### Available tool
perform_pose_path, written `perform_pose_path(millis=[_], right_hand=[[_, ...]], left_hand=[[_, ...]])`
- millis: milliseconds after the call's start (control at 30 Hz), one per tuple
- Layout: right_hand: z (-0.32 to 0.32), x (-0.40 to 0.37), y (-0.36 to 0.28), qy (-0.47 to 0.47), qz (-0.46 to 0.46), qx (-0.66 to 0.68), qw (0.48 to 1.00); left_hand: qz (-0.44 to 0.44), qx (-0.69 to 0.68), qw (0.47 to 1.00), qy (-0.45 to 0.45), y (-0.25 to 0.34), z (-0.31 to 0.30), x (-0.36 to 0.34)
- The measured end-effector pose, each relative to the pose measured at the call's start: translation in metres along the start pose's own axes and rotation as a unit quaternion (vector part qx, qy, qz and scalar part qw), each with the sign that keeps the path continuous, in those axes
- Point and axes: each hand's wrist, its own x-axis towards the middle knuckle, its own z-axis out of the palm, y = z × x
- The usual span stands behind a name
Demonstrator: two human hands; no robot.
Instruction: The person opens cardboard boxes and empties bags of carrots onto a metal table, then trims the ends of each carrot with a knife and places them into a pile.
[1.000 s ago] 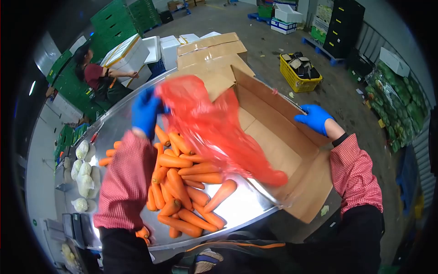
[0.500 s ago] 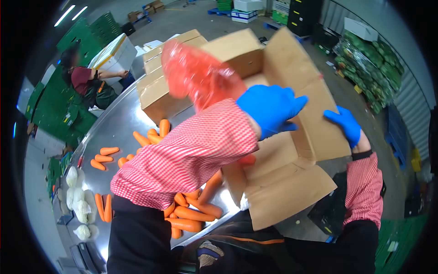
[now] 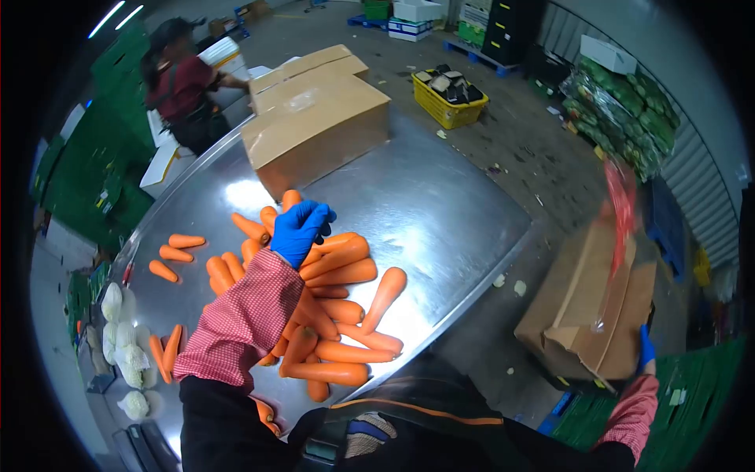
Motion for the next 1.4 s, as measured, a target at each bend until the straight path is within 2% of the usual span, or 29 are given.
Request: perform_pose_path(millis=[33,100,133,200,267,300,333,367,433,467,567,633,700,800,867,900,1033,1067,1100,1167,1300,1333,1400], right_hand=[[-0.028,0.053,0.04,0.148,-0.009,-0.212,0.966],[-0.006,0.125,0.079,0.215,-0.103,-0.187,0.953],[0.026,0.138,0.067,0.263,-0.106,-0.222,0.933],[0.119,0.141,0.008,0.053,-0.144,-0.187,0.97],[0.259,0.112,-0.061,0.078,-0.332,-0.164,0.925],[0.32,0.081,-0.113,0.045,-0.226,-0.229,0.946],[0.375,0.065,-0.146,-0.057,-0.274,-0.15,0.948],[0.43,0.063,-0.171,-0.118,-0.296,-0.11,0.941],[0.527,0.047,-0.219,-0.14,-0.385,-0.187,0.893],[0.574,0.057,-0.233,-0.192,-0.369,-0.186,0.89],[0.707,0.079,-0.268,-0.236,-0.412,-0.188,0.86],[0.763,0.069,-0.29,-0.259,-0.42,-0.189,0.849],[0.796,0.056,-0.312,-0.274,-0.409,-0.206,0.846],[0.834,0.055,-0.325,-0.275,-0.403,-0.236,0.84],[0.848,0.062,-0.328,-0.286,-0.402,-0.255,0.832],[0.854,0.065,-0.328,-0.3,-0.399,-0.262,0.826],[0.889,0.088,-0.315,-0.341,-0.379,-0.234,0.828],[0.9,0.093,-0.308,-0.348,-0.374,-0.219,0.831],[0.912,0.101,-0.299,-0.321,-0.403,-0.186,0.837],[0.924,0.114,-0.302,-0.305,-0.427,-0.148,0.838],[0.912,0.145,-0.331,-0.327,-0.407,-0.193,0.831],[0.912,0.15,-0.337,-0.341,-0.389,-0.207,0.831],[0.905,0.151,-0.348,-0.303,-0.416,-0.246,0.822]], left_hand=[[-0.025,-0.033,0.999,0.015,-0.011,-0.009,-0.003],[-0.047,-0.053,0.997,0.041,-0.039,-0.028,-0.005],[-0.061,-0.062,0.995,0.053,-0.046,-0.038,-0.008],[-0.074,-0.05,0.988,0.123,-0.056,-0.059,-0.007],[-0.08,-0.051,0.979,0.179,-0.099,-0.091,0.009],[-0.057,-0.035,0.977,0.203,-0.115,-0.106,0.016],[-0.034,-0.019,0.973,0.226,-0.125,-0.117,0.024],[-0.041,-0.033,0.962,0.266,-0.127,-0.123,0.032],[-0.044,-0.035,0.952,0.3,-0.159,-0.145,0.057],[-0.055,-0.057,0.943,0.322,-0.168,-0.152,0.07],[-0.121,-0.076,0.92,0.366,-0.208,-0.184,0.126],[-0.133,0.037,0.932,0.335,-0.257,-0.222,0.155],[-0.182,-0.088,0.903,0.379,-0.206,-0.182,0.184],[-0.141,-0.262,0.891,0.343,-0.251,-0.202,0.217],[-0.151,-0.316,0.871,0.346,-0.244,-0.196,0.216],[-0.112,-0.234,0.909,0.327,-0.282,-0.217,0.214],[-0.08,-0.278,0.887,0.361,-0.22,-0.164,0.196],[-0.135,-0.269,0.879,0.371,-0.202,-0.151,0.189],[-0.183,-0.211,0.863,0.422,-0.187,-0.128,0.182],[-0.291,-0.107,0.805,0.506,-0.129,-0.067,0.172],[-0.226,-0.207,0.867,0.394,-0.126,0.005,0.124],[-0.206,-0.234,0.879,0.36,-0.12,0.015,0.117],[-0.187,-0.236,0.896,0.326,-0.117,0.01,0.117]])
